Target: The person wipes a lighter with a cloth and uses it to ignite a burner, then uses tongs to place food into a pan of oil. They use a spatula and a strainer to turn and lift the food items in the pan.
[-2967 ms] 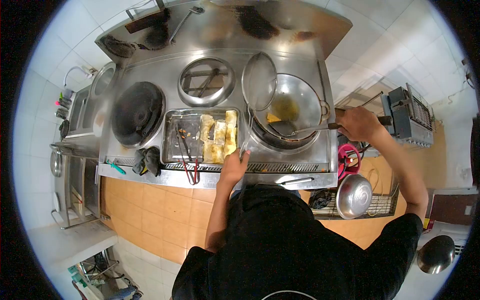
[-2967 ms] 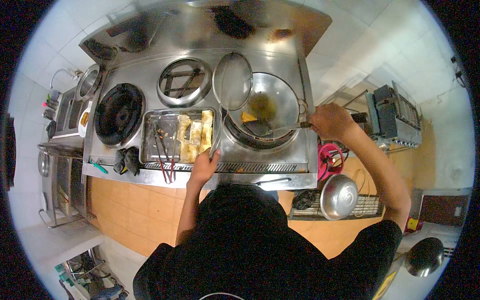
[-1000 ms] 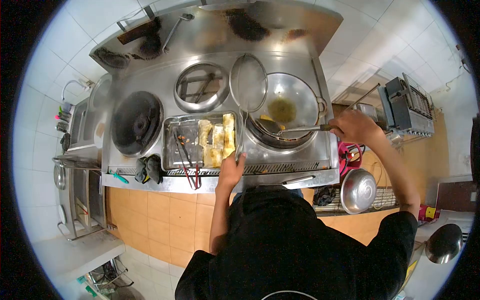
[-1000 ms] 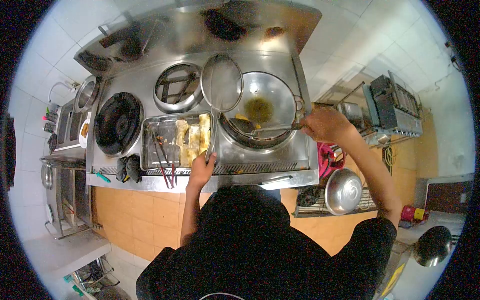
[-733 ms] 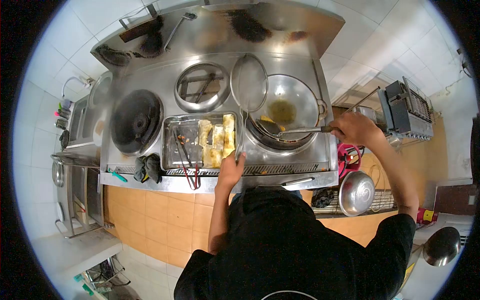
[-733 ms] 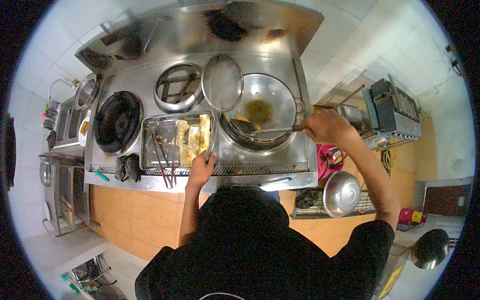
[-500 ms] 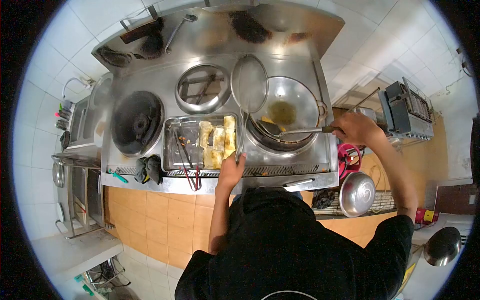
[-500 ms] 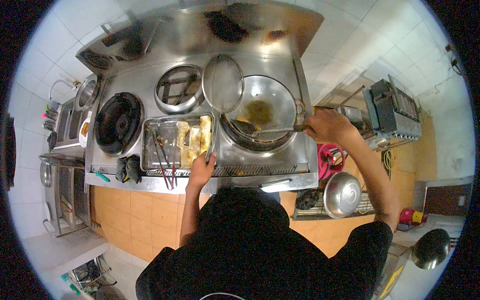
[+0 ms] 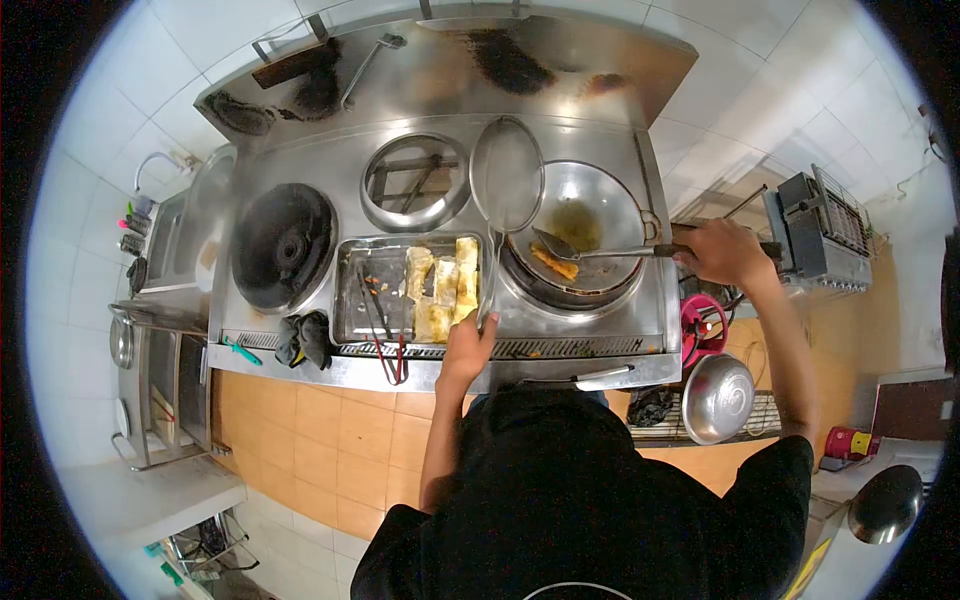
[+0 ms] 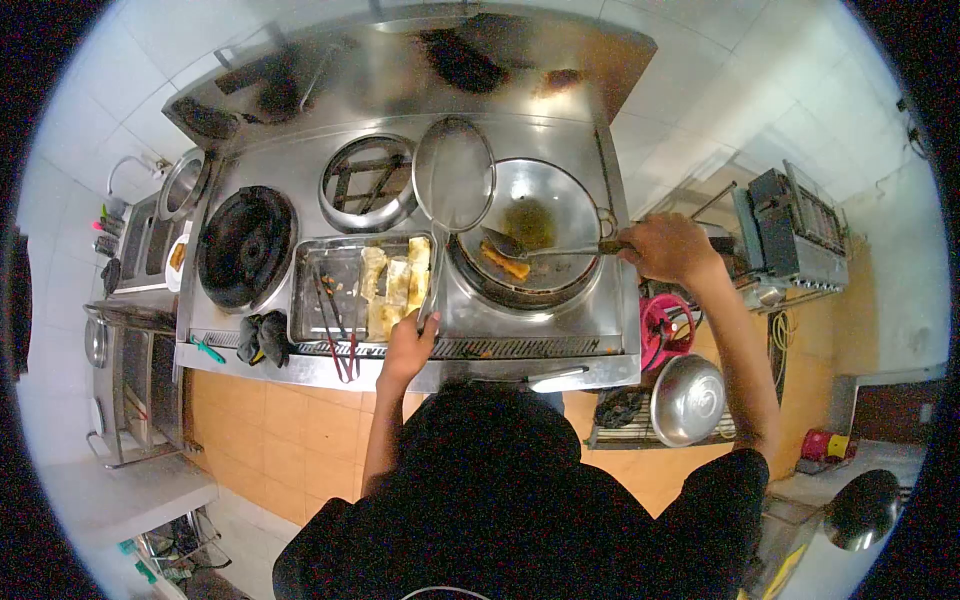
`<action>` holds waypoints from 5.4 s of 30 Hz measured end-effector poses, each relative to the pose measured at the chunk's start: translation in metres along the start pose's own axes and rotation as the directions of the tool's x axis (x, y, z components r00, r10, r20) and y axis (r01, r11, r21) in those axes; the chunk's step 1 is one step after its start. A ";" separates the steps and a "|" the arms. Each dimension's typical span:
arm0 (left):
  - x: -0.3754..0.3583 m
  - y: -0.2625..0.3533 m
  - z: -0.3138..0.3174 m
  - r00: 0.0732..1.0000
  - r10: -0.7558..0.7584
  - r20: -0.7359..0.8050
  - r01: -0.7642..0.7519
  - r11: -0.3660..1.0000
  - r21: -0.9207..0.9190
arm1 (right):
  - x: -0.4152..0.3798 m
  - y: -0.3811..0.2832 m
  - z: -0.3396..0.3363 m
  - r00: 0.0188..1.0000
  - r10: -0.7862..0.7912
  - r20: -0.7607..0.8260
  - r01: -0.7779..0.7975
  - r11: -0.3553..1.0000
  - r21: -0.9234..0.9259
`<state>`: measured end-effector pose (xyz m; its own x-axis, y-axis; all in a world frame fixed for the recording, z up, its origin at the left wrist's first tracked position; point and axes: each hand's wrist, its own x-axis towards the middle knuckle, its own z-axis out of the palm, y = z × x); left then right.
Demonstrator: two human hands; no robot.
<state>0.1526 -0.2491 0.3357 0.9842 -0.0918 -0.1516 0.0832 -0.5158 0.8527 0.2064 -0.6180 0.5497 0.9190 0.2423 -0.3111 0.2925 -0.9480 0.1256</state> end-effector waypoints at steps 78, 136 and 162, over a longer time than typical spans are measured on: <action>0.004 0.000 -0.001 0.991 -0.059 0.118 0.057 0.998 0.019 | 0.001 -0.027 -0.014 0.956 -0.252 0.148 0.284 0.921 -0.268; 0.001 0.008 -0.003 0.989 -0.098 0.112 0.096 0.995 0.022 | 0.017 -0.029 0.000 0.963 -0.261 0.062 0.268 0.928 -0.260; 0.013 0.021 -0.014 0.987 -0.041 0.153 -0.007 0.952 0.305 | -0.012 0.053 -0.035 0.998 0.059 0.022 -0.045 0.913 -0.406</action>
<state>0.1695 -0.2495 0.3583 0.9444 -0.1996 -0.2614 0.0241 -0.7506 0.6604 0.2198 -0.6635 0.5932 0.9286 0.1810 -0.3239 0.3326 -0.7926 0.5109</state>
